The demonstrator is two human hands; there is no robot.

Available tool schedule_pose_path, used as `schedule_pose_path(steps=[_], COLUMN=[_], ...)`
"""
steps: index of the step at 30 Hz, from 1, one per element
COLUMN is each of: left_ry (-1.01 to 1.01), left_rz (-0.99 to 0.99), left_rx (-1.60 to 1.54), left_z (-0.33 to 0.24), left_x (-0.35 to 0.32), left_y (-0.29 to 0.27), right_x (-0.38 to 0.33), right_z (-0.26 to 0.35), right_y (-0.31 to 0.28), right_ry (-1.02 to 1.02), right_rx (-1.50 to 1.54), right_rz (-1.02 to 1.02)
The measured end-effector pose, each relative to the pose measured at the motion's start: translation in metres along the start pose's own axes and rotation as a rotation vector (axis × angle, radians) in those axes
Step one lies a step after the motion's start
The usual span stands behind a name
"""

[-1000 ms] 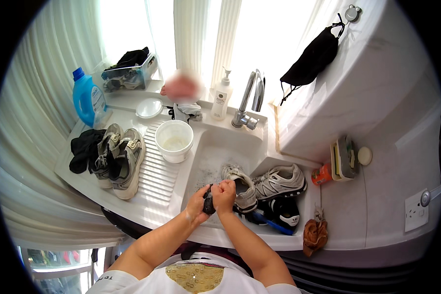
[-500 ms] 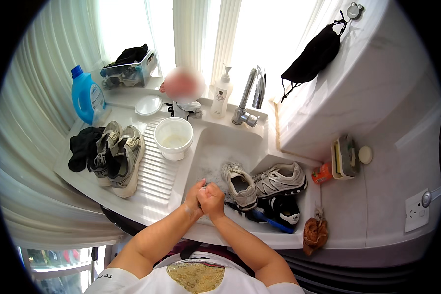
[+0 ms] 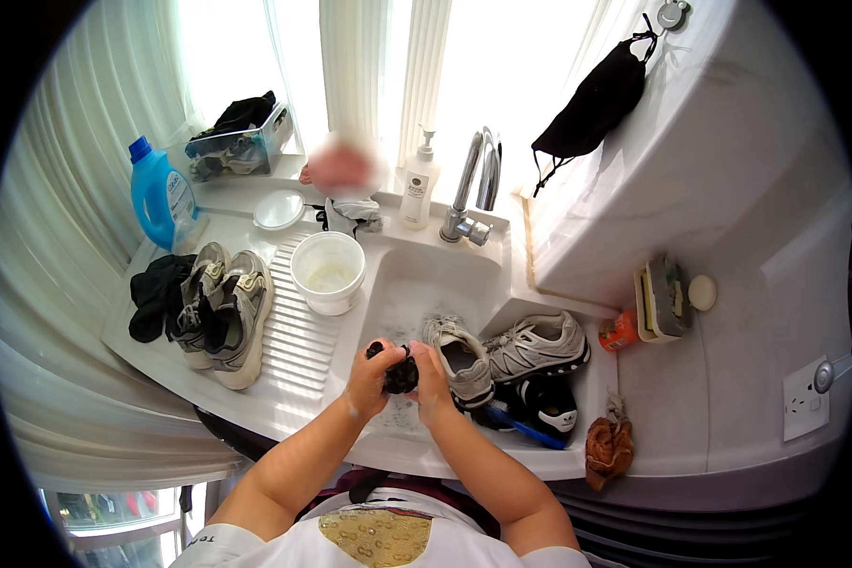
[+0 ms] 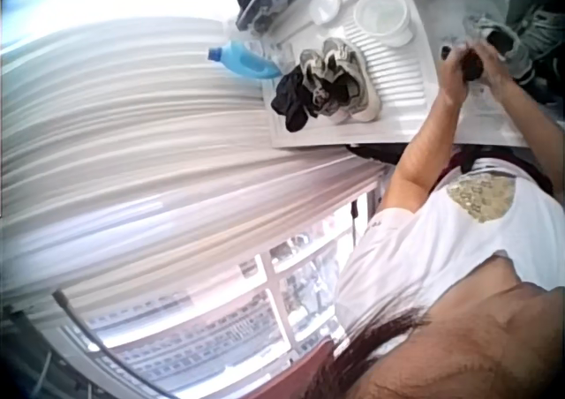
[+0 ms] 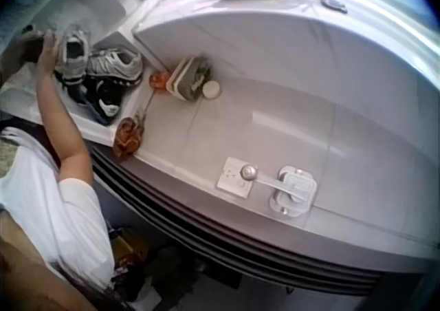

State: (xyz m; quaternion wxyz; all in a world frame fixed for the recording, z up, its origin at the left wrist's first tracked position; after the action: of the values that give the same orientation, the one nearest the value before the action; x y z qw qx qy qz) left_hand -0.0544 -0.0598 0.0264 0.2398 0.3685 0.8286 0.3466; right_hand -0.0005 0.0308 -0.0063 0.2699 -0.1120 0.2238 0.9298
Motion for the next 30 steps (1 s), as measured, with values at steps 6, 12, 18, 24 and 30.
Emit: schedule_pose_path(steps=[6,12,18,24,30], left_ry=[-0.371,-0.247,-0.254,-0.239,-0.259], left_rz=[-0.244,0.259,-0.19,-0.184,0.042], left_rx=[-0.075,-0.515,-0.271,-0.153,-0.383], left_z=[0.006,0.074,0.052,0.057,0.071], left_x=[-0.02,0.011,0.01,0.011,0.013], left_y=[0.019,-0.039,-0.025,-0.012,-0.037], right_x=[-0.02,-0.071,-0.045,-0.009,-0.029], right_z=[0.048,0.06,0.052,0.03,0.04], right_y=[-0.012,0.056,0.02,-0.008,0.032], right_ry=[-0.509,-0.804,-0.824,-0.555,-0.788], right_rx=[-0.685,-0.951,-0.757,-0.716,-0.876], right_rz=[-0.097,0.202,-0.198,-0.301,-0.008])
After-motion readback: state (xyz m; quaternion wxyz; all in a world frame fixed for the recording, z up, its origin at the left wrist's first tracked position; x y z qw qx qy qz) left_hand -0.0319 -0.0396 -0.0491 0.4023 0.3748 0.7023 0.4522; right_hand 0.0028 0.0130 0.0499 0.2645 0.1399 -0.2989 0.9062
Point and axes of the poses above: each hand's wrist, its own x-axis towards the middle knuckle, its own y-axis out of the palm, z = x × y, the point moved 7 cm from there along x, towards the middle knuckle, and after that the axes turned 11 degrees about z, right-handed, at the moved point
